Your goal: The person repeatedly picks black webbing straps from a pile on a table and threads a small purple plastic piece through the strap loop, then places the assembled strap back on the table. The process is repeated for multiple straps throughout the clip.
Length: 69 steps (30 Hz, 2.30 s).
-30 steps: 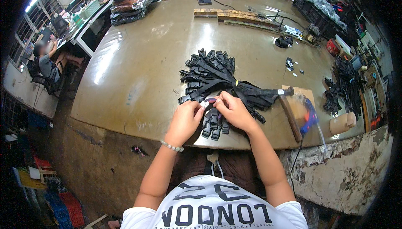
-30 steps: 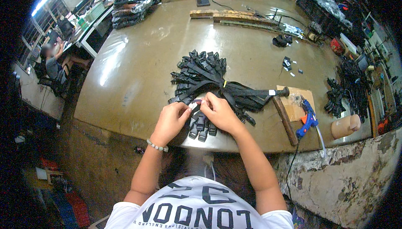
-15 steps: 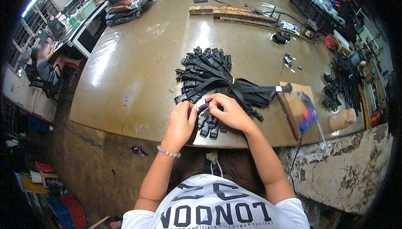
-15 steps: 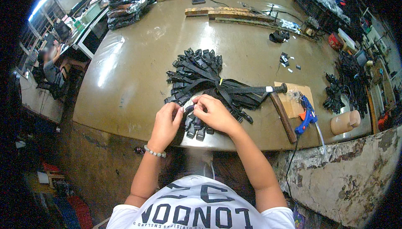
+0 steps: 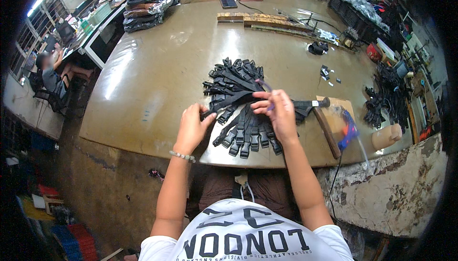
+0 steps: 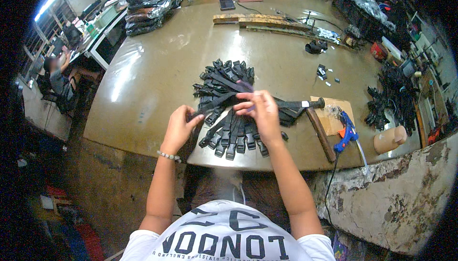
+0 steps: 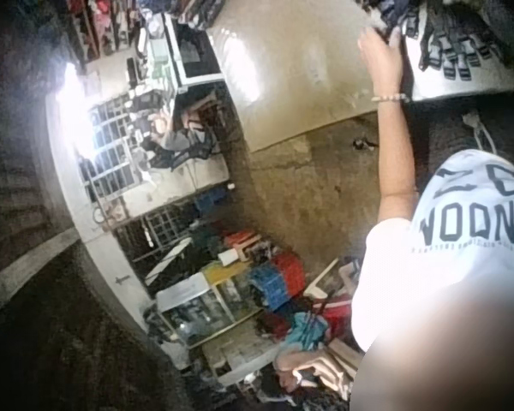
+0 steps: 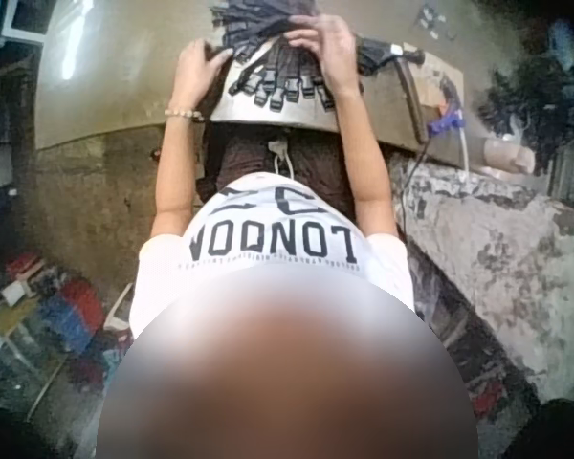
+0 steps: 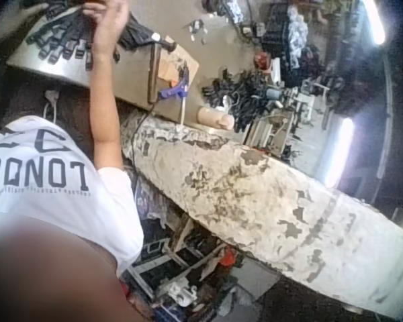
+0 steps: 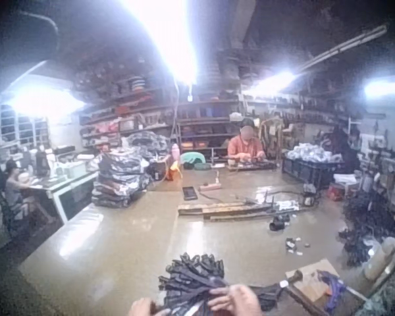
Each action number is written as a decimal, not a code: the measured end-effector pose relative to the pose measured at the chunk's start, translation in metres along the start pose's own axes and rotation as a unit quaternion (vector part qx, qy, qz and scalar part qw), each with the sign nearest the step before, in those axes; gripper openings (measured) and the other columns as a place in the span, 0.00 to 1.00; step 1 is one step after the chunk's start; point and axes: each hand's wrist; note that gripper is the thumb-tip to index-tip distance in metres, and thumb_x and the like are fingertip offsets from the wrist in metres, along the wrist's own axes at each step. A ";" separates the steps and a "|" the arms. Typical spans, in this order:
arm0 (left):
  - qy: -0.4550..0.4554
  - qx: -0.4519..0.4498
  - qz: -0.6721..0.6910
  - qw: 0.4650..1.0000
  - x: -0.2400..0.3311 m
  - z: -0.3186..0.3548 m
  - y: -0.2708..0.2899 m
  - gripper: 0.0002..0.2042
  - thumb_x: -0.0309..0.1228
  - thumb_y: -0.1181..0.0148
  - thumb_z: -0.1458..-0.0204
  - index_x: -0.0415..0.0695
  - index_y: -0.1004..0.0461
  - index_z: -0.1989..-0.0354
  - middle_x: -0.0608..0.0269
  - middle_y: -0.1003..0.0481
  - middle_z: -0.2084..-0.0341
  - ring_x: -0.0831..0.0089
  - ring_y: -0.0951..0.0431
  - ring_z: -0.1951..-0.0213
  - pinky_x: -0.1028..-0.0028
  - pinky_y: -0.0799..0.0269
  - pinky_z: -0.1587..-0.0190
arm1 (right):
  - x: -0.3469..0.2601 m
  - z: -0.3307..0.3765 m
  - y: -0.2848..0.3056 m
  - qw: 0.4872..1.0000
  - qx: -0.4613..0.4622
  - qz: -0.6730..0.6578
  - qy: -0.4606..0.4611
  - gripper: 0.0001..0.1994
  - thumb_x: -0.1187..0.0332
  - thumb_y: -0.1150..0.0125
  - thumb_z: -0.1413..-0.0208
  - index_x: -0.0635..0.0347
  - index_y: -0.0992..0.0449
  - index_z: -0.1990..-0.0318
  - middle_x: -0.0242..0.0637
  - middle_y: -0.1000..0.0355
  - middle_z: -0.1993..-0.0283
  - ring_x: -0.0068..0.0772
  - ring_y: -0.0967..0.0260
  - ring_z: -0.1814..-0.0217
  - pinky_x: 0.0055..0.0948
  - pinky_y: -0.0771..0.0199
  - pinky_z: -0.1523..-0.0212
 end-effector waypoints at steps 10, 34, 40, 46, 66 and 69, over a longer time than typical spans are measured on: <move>-0.068 -0.129 0.192 0.971 0.059 0.043 -0.011 0.13 0.37 0.38 0.46 0.37 0.22 0.70 0.52 0.23 0.73 0.59 0.22 0.70 0.65 0.27 0.66 | -0.020 0.010 -0.009 0.959 -0.069 0.273 -0.015 0.13 0.63 0.56 0.31 0.66 0.34 0.61 0.47 0.25 0.57 0.30 0.25 0.58 0.28 0.24 0.56; -0.124 0.088 0.110 0.982 0.023 -0.041 -0.060 0.09 0.34 0.41 0.44 0.40 0.23 0.65 0.50 0.22 0.74 0.56 0.22 0.72 0.64 0.28 0.68 | 0.031 -0.029 0.001 0.973 0.030 0.227 0.011 0.12 0.65 0.54 0.32 0.66 0.34 0.61 0.46 0.24 0.58 0.30 0.24 0.58 0.27 0.23 0.55; -0.082 0.090 0.087 0.989 0.018 -0.040 -0.064 0.11 0.36 0.45 0.41 0.39 0.27 0.64 0.48 0.25 0.77 0.53 0.23 0.75 0.61 0.31 0.71 | 0.036 -0.025 0.001 0.969 0.016 0.243 0.028 0.08 0.71 0.43 0.41 0.70 0.29 0.67 0.37 0.23 0.60 0.15 0.32 0.65 0.20 0.29 0.64; -0.086 0.102 0.081 0.988 0.019 -0.041 -0.066 0.11 0.37 0.46 0.39 0.42 0.28 0.63 0.49 0.24 0.78 0.52 0.23 0.75 0.60 0.31 0.72 | 0.025 -0.019 -0.008 0.924 -0.001 0.381 0.032 0.08 0.74 0.43 0.44 0.71 0.30 0.73 0.39 0.26 0.55 0.16 0.33 0.66 0.19 0.30 0.63; -0.084 0.058 0.172 0.980 0.020 -0.037 -0.049 0.11 0.34 0.43 0.42 0.46 0.30 0.53 0.50 0.22 0.67 0.52 0.22 0.65 0.60 0.27 0.63 | 0.039 -0.028 -0.005 0.978 0.041 0.205 0.025 0.13 0.63 0.54 0.32 0.67 0.33 0.63 0.46 0.24 0.58 0.30 0.24 0.57 0.27 0.23 0.56; -0.215 -0.007 0.155 0.964 0.010 -0.038 -0.035 0.16 0.29 0.37 0.49 0.47 0.27 0.50 0.52 0.24 0.61 0.56 0.24 0.59 0.62 0.28 0.55 | 0.039 -0.028 -0.005 0.982 0.052 0.181 0.018 0.15 0.60 0.58 0.30 0.64 0.37 0.61 0.49 0.25 0.56 0.34 0.24 0.56 0.29 0.23 0.54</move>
Point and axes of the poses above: each hand's wrist, its own z-axis away from the middle knuckle, its own y-axis out of the back of the hand, x = y × z
